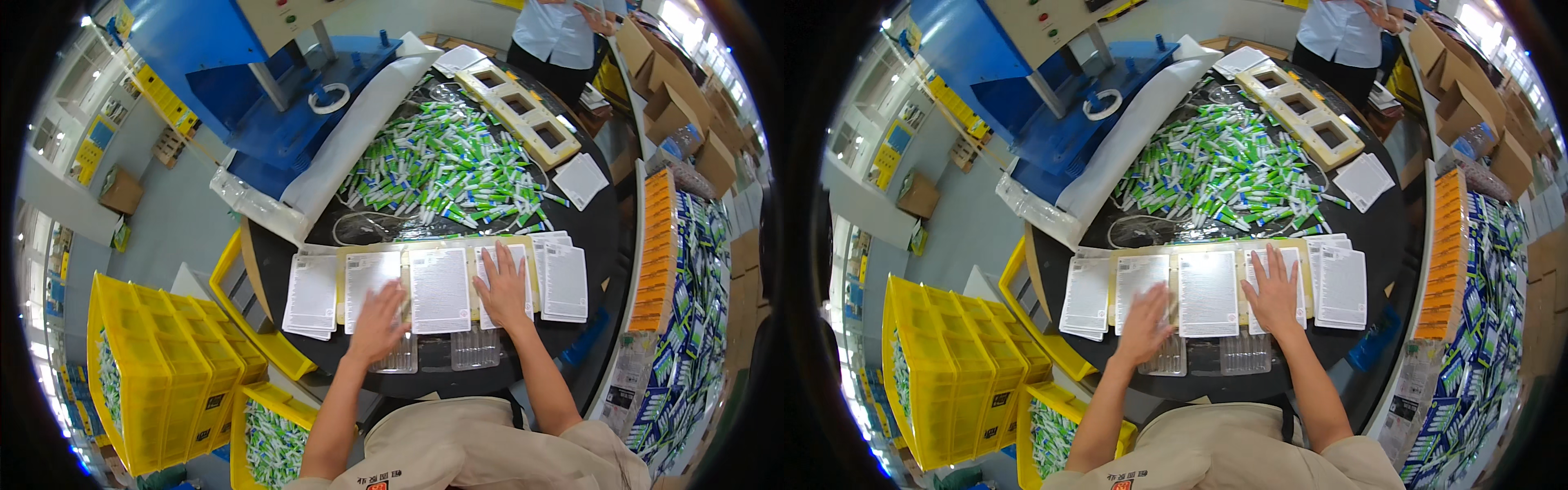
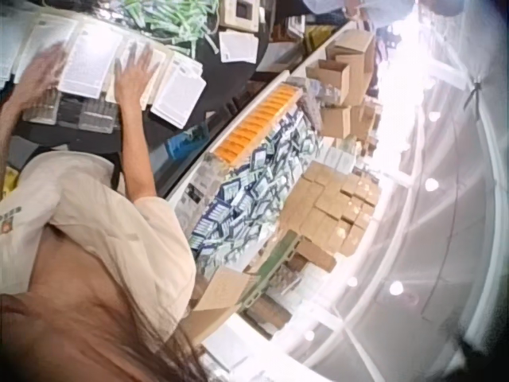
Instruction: The person assembles green cylindrical batteries into clear plastic trays, places the trays into white cardboard boxes, and closes the boxes. The person repeats this process multiple times at a workbench in a factory setting.
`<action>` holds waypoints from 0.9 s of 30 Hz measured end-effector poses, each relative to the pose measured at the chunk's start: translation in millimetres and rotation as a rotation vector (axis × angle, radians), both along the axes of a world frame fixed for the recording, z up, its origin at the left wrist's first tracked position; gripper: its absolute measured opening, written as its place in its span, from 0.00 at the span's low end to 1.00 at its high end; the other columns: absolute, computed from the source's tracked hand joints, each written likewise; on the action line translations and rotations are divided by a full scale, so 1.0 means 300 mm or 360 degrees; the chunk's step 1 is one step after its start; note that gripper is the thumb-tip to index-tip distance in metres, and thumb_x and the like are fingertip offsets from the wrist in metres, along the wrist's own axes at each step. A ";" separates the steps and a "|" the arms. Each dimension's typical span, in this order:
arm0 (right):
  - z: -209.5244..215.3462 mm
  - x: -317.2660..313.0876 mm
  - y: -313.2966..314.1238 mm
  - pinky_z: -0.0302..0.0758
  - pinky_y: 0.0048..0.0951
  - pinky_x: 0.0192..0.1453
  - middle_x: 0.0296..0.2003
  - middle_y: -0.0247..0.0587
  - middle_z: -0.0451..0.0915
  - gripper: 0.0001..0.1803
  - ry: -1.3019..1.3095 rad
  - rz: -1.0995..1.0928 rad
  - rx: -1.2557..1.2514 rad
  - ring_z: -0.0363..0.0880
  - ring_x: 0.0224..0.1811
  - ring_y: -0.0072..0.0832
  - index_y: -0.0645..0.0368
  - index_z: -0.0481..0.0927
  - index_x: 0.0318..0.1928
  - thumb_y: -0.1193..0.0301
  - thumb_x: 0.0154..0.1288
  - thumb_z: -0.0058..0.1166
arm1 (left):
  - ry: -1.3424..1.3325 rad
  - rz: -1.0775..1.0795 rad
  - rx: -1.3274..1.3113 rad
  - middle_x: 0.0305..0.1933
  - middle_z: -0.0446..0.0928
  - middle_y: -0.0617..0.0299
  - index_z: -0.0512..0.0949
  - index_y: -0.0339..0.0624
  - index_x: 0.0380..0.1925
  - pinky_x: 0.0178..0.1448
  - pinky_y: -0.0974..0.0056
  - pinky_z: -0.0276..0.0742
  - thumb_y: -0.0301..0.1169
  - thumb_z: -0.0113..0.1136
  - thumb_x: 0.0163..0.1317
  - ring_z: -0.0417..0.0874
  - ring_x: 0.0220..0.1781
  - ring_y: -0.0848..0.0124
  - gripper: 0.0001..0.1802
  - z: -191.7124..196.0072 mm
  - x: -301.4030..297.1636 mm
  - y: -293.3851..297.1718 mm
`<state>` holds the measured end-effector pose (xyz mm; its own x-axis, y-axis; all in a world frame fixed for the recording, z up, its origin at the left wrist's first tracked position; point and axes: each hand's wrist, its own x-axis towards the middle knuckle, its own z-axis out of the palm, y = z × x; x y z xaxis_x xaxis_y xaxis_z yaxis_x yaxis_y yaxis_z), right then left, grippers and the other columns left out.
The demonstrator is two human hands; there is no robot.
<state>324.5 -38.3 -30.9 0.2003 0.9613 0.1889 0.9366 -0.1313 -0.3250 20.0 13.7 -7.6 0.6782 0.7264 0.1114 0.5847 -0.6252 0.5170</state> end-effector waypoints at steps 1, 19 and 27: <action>0.000 0.028 -0.012 0.41 0.62 0.82 0.76 0.51 0.60 0.33 0.0036 0.0018 0.0024 0.53 0.81 0.48 0.55 0.67 0.74 0.55 0.74 0.53 | 0.0036 0.0065 0.0163 0.80 0.58 0.50 0.63 0.40 0.74 0.83 0.36 0.43 0.40 0.62 0.66 0.57 0.82 0.53 0.38 0.001 -0.029 -0.008; 0.601 0.299 0.824 0.70 0.42 0.72 0.62 0.52 0.78 0.19 0.0648 0.0677 0.0774 0.74 0.66 0.49 0.62 0.79 0.60 0.71 0.71 0.53 | -0.0709 0.2015 0.0153 0.62 0.76 0.40 0.75 0.32 0.59 0.69 0.49 0.69 0.42 0.56 0.76 0.75 0.64 0.47 0.24 -0.117 -0.514 -0.046; 0.971 -0.026 1.790 0.57 0.44 0.80 0.75 0.68 0.56 0.50 0.0663 0.0602 0.1652 0.56 0.77 0.61 0.61 0.45 0.80 0.88 0.55 0.42 | -0.1640 0.2535 -0.0872 0.62 0.76 0.42 0.75 0.34 0.59 0.69 0.49 0.70 0.43 0.57 0.75 0.76 0.64 0.50 0.24 -0.257 -0.487 -0.297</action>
